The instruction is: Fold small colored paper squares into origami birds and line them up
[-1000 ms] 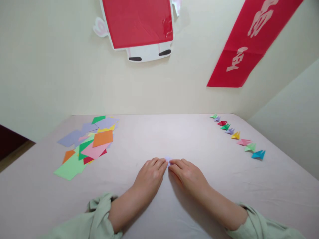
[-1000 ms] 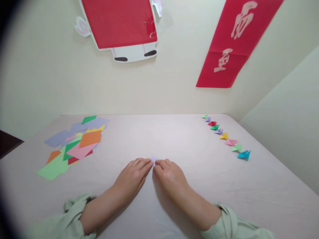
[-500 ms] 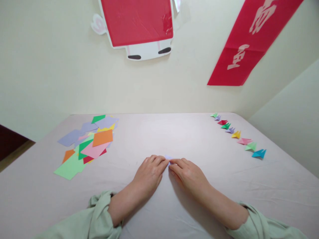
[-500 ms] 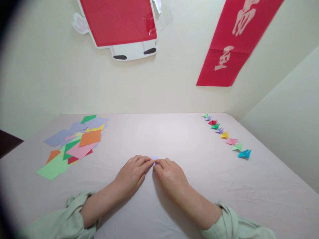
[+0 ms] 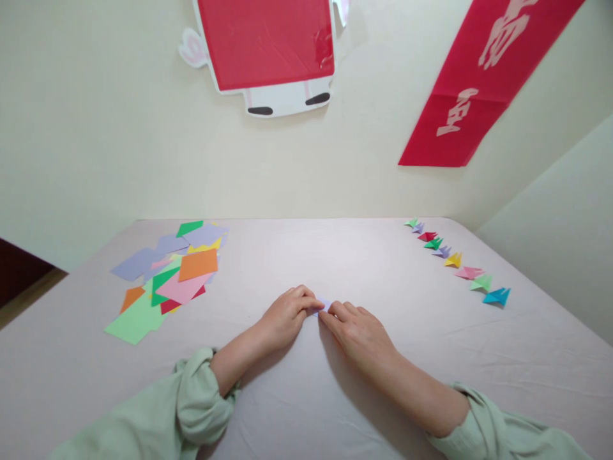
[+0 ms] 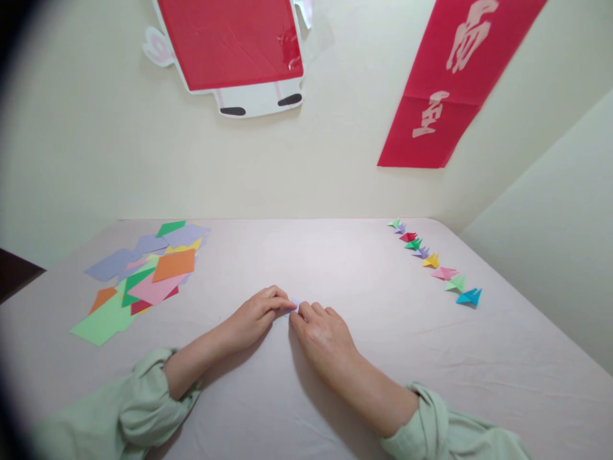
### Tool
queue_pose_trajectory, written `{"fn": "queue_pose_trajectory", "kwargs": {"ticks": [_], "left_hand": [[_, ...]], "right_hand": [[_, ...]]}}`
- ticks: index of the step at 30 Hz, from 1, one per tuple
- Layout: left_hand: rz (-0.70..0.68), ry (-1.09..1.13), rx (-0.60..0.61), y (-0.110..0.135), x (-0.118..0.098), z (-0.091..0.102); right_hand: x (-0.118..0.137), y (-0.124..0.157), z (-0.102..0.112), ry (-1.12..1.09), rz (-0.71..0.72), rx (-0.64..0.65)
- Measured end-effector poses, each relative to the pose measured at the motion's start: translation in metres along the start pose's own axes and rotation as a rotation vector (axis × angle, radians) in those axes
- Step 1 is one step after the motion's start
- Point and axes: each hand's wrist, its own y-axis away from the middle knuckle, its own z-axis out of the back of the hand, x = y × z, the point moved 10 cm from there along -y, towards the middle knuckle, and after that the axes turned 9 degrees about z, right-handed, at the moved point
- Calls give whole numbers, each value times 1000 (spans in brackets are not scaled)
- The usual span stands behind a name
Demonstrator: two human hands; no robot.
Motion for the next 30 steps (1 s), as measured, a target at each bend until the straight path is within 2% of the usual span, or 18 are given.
{"fn": "queue_pose_trajectory", "kwargs": {"ticks": [4,11,16,20,23,26,28,30], "left_hand": [[35,86,-21,-3,7,4],[29,89,-111,-2,13,7],[-23,2,-139,7,4,4],[-62,-144,-123,12,-6,-2],[-65,-190,-124,13,-9,-3],[-72,-216,-129,16,-13,-3],[-77,-248,-127,18,-14,-6],[-75,-280,-139,19,-15,-7]], "right_hand": [[1,-7,-2,15,-12,16],[2,-11,-5,65,-31,1],[10,3,-3,98,4,-43],[13,20,-3,36,7,-56],[8,25,-4,-80,-7,-51],[-10,21,2,-315,-54,-30],[-27,15,24,-526,-123,-72],[-33,9,63,-837,-112,-184]]}}
